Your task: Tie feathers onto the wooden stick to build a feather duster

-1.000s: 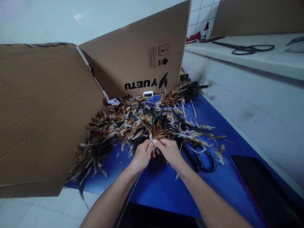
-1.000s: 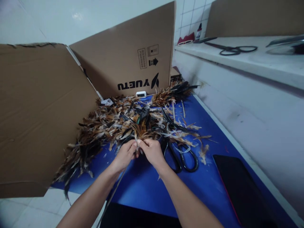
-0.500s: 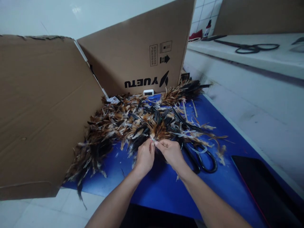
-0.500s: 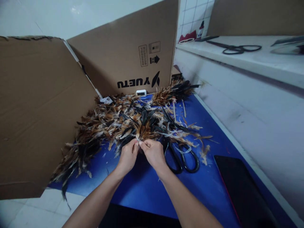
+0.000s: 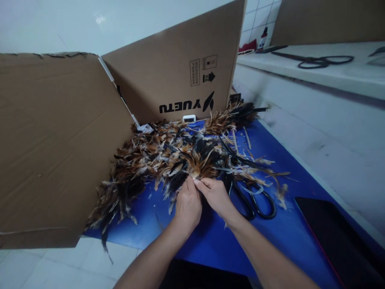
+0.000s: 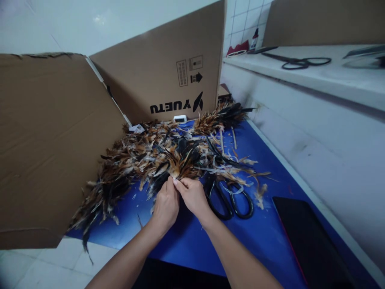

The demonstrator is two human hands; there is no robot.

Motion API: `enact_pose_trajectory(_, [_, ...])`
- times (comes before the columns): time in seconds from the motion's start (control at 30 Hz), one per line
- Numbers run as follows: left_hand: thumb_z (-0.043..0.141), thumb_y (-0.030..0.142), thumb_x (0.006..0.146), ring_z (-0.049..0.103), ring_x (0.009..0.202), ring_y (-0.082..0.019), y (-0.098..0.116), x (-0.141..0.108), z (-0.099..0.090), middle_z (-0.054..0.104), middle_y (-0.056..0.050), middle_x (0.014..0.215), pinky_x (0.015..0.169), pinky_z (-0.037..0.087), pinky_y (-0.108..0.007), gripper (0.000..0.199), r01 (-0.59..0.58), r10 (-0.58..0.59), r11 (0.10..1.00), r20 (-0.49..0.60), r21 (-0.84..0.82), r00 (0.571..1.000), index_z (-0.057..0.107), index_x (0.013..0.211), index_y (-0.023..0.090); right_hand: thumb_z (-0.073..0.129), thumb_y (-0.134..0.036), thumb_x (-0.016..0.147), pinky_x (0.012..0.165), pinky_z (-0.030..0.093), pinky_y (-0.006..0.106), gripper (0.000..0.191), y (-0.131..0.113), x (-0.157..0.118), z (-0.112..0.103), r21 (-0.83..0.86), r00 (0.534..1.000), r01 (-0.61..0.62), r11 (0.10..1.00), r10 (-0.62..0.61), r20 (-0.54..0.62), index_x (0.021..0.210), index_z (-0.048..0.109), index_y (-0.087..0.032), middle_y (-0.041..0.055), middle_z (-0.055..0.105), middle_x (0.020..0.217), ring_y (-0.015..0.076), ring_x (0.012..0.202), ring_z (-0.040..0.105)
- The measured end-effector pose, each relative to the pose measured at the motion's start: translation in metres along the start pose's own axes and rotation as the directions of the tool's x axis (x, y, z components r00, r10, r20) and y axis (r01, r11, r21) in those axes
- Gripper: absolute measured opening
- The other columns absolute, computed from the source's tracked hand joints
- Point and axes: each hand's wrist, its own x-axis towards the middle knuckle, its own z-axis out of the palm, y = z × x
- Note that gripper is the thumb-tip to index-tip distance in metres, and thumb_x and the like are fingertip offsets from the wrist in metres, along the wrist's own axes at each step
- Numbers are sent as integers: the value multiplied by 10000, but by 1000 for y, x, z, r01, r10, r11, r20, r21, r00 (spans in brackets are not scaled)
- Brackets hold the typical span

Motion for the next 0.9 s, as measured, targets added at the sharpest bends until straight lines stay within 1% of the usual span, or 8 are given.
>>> enact_pose_trajectory(0.13, [265, 190, 886, 546, 1029, -240, -1, -5, -3, 562, -196, 1104, 869, 444, -383, 408, -22, 20, 993, -20, -120, 1000, 389, 1254, 67, 604, -425, 713, 474, 335, 214, 324, -6, -1, 0, 190, 996, -79, 979, 72, 46, 550, 595, -146, -21, 524, 519, 93, 499, 428])
enact_pose_trajectory(0.23, [274, 223, 890, 562, 1002, -218, 1, -5, -10, 581, -149, 1094, 860, 458, -359, 400, 38, -33, 950, 21, -309, 999, 436, 1240, 119, 646, -405, 673, 445, 323, 213, 296, -12, -2, 0, 296, 990, -144, 944, 136, 48, 535, 582, -150, -24, 513, 493, 85, 467, 413])
enact_pose_trajectory(0.4, [349, 349, 882, 593, 759, -143, -1, 1, -17, 613, -56, 911, 656, 515, -259, 325, 233, -199, 716, 128, -657, 972, 537, 1095, 190, 663, -406, 652, 375, 255, 211, 290, -17, -3, -1, 346, 982, -186, 920, 183, 41, 527, 564, -164, -44, 448, 414, 67, 382, 344])
enact_pose_trajectory(0.5, [440, 406, 837, 550, 700, -122, -5, 8, -19, 555, -23, 798, 555, 496, -221, 290, 310, -209, 545, 232, -779, 950, 552, 971, 175, 652, -401, 671, 380, 273, 210, 282, -13, -2, -1, 329, 989, -143, 933, 148, 11, 544, 581, -159, -37, 469, 419, 65, 380, 357])
enact_pose_trajectory(0.6, [474, 443, 807, 508, 684, -115, -8, 15, -23, 496, -16, 743, 456, 439, -176, 313, 421, -147, 390, 396, -819, 907, 542, 889, 148, 641, -387, 695, 429, 336, 211, 271, -6, 0, 0, 317, 995, -102, 943, 102, 17, 563, 597, -154, -17, 530, 463, 81, 425, 438])
enact_pose_trajectory(0.73, [476, 479, 797, 468, 604, -87, -12, 22, -30, 469, -5, 687, 372, 281, -120, 335, 567, -25, 263, 582, -781, 813, 507, 836, 147, 618, -378, 730, 500, 404, 229, 270, -4, 1, 0, 335, 995, -70, 940, 41, 94, 581, 596, -155, 3, 591, 516, 114, 484, 533])
enact_pose_trajectory(0.8, [489, 470, 794, 452, 562, -70, -14, 25, -33, 464, 5, 668, 371, 238, -114, 319, 586, -2, 258, 606, -768, 796, 494, 834, 153, 596, -372, 751, 519, 413, 233, 269, -5, 1, -1, 319, 991, -68, 945, 28, 129, 591, 595, -156, 1, 598, 536, 118, 498, 545])
enact_pose_trajectory(0.9, [506, 454, 787, 427, 504, -51, -16, 27, -34, 447, 19, 653, 360, 214, -121, 301, 572, -27, 311, 594, -759, 804, 479, 821, 155, 556, -363, 779, 512, 380, 222, 283, -6, 2, -3, 208, 991, -28, 978, -1, 137, 592, 593, -154, -14, 565, 534, 105, 510, 506])
